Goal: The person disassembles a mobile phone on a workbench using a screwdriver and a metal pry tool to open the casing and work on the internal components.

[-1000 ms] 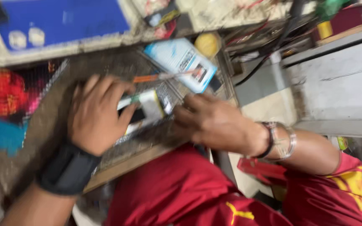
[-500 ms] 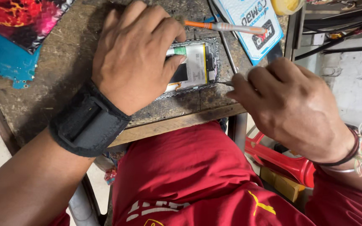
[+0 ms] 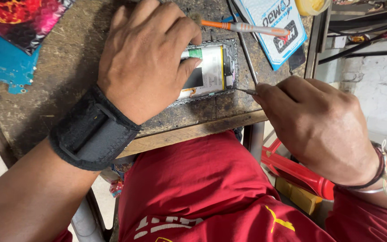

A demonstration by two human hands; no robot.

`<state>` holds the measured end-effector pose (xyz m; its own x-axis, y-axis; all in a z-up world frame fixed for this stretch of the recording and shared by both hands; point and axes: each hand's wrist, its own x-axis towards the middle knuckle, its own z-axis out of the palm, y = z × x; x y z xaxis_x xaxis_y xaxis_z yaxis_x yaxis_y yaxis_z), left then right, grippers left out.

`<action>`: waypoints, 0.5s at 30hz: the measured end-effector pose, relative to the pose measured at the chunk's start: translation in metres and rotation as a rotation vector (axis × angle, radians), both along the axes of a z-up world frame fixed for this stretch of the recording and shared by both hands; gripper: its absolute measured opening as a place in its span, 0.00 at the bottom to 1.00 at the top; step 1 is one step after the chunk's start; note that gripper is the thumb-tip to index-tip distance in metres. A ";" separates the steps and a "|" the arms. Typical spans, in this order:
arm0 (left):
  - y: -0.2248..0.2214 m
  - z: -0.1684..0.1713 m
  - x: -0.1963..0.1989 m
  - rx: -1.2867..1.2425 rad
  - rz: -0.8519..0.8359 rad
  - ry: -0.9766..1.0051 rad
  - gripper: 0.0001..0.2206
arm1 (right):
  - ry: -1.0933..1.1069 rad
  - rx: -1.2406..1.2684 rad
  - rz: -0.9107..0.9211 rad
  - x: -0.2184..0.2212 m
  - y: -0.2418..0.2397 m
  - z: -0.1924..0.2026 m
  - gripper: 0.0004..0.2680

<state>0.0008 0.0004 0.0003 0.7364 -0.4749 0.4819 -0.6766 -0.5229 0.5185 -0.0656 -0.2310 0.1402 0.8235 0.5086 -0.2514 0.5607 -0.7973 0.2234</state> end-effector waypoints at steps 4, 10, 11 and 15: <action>0.000 0.001 0.000 0.002 -0.004 -0.024 0.12 | -0.048 -0.002 0.260 0.006 0.002 -0.002 0.09; -0.001 -0.001 -0.001 0.010 0.008 -0.019 0.11 | -0.122 -0.319 0.322 0.005 -0.009 -0.010 0.08; -0.002 -0.002 -0.001 0.011 0.013 -0.024 0.11 | -0.140 -0.376 0.412 0.009 -0.013 -0.012 0.06; -0.003 -0.003 -0.001 0.009 0.018 -0.006 0.12 | -0.165 -0.065 0.477 0.009 -0.009 -0.006 0.05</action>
<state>0.0002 -0.0023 -0.0026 0.7415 -0.4662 0.4825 -0.6705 -0.5394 0.5093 -0.0565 -0.2402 0.1346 0.5350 0.8252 -0.1813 0.8120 -0.4429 0.3802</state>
